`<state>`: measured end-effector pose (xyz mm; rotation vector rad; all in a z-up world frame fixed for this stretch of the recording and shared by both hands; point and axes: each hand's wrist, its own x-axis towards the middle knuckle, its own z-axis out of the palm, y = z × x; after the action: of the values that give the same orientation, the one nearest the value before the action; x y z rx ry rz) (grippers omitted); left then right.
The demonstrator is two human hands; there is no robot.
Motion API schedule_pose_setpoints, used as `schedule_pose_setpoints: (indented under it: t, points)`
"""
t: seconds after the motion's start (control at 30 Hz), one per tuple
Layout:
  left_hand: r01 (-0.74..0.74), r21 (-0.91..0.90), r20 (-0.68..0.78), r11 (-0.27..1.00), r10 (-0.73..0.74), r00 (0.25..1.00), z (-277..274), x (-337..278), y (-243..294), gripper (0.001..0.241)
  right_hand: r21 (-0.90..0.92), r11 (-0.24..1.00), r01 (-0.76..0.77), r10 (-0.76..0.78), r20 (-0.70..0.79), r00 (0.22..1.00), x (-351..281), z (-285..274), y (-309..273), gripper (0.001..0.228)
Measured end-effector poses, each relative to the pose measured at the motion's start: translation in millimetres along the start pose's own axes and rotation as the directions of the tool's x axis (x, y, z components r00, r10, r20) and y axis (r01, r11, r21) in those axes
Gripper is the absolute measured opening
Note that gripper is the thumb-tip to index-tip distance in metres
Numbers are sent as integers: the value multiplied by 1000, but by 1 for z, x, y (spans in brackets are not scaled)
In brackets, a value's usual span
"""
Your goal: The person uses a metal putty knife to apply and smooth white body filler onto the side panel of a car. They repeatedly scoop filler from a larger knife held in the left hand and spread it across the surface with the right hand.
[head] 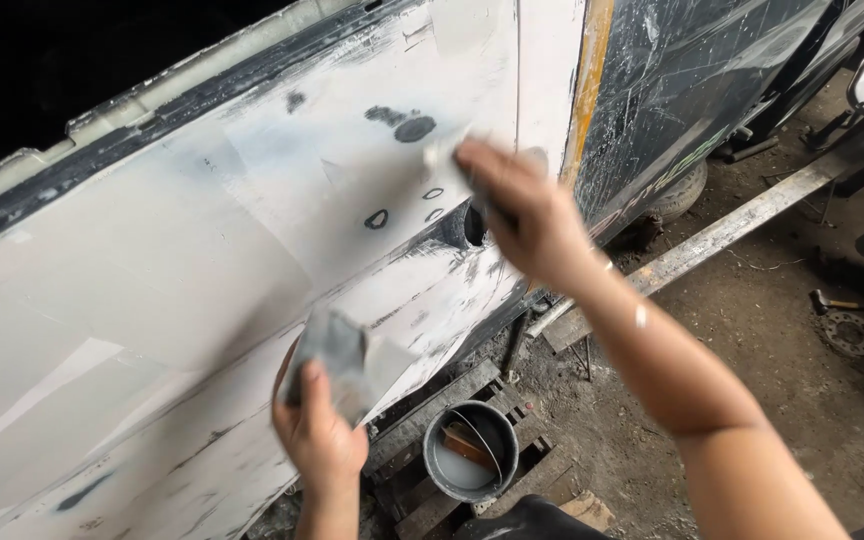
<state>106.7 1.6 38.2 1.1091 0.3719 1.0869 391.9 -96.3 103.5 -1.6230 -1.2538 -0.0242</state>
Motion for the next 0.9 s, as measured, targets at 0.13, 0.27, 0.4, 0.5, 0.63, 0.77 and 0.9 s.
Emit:
schedule_pose_setpoints:
  t: [0.13,0.27,0.4,0.5,0.63,0.77,0.9]
  points:
    - [36,-114,-11,993,-38,999,30,0,-14,38,515,857,-8,-138,245,960,-75,14,-68,61]
    - [-52,-72,-73,996,47,996,41,0,9,35,419,902,-104,-46,334,941,-94,18,-61,66]
    - [-101,184,-1,978,102,995,37,1,9,33,88,996,16,-38,255,966,-100,18,-48,65]
    - [-101,511,29,854,100,995,31,-15,-16,34,-134,968,214,-206,68,976,-108,32,-52,59]
    - [-240,444,51,863,243,969,41,-4,3,32,-251,912,323,-264,241,934,-119,44,-60,60]
    - [-431,319,-20,844,461,887,25,-5,27,26,-317,897,307,-169,395,903,-114,55,-29,69]
    - [-424,262,-99,867,461,882,2,-5,23,26,-527,740,417,-437,94,894,-41,33,11,60]
